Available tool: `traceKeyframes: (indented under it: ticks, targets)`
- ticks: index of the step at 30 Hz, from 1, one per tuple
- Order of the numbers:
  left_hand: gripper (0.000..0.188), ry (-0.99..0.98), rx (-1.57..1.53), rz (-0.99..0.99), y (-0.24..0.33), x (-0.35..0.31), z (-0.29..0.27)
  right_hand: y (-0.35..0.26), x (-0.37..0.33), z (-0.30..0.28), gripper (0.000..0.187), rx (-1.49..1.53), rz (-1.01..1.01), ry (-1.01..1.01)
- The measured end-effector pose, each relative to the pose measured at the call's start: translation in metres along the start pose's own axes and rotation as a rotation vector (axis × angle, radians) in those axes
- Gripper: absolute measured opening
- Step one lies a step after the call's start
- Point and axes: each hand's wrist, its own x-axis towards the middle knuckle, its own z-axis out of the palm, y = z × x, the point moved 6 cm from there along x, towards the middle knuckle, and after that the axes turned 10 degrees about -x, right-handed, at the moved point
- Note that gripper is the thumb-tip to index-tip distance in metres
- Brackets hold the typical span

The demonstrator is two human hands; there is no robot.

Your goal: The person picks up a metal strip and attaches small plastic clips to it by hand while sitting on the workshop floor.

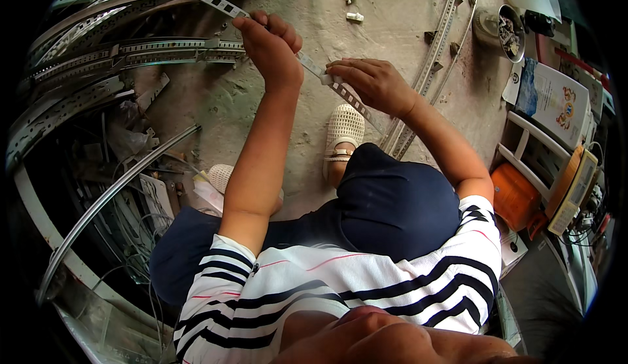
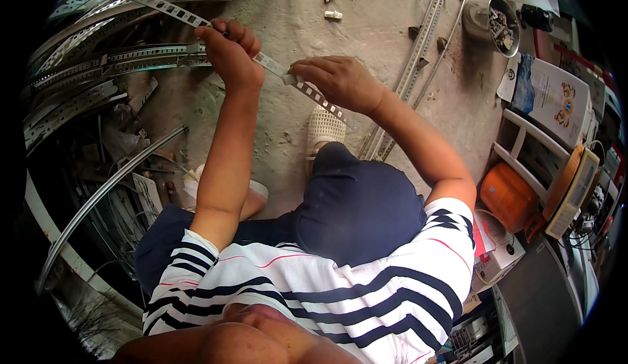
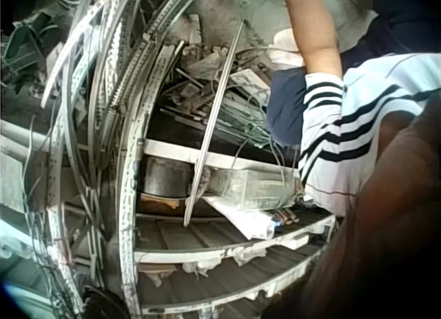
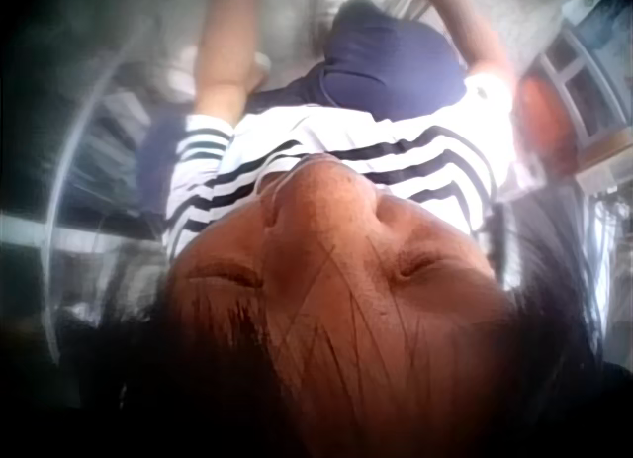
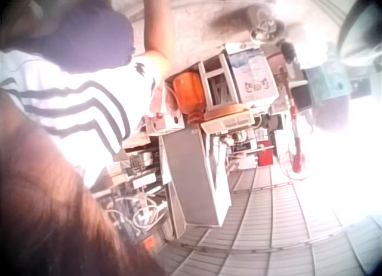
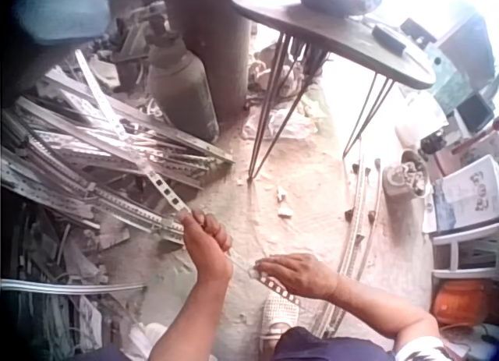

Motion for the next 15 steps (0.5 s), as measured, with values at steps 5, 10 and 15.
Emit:
traceKeyframes:
  ticks: [5, 10, 15]
  targets:
    - [0.051, -0.026, -0.026, 0.011, 0.000, 0.000, -0.003, 0.004, 0.005, -0.003, 0.033, -0.129, -0.178, -0.065]
    - [0.054, -0.025, -0.022, 0.069, 0.008, 0.003, 0.002, 0.012, 0.017, -0.016, 0.026, -0.117, -0.042, 0.022]
    - [0.054, -0.024, -0.024, 0.076, 0.009, 0.008, 0.005, 0.016, -0.001, -0.010, 0.039, 0.123, 0.433, -0.072]
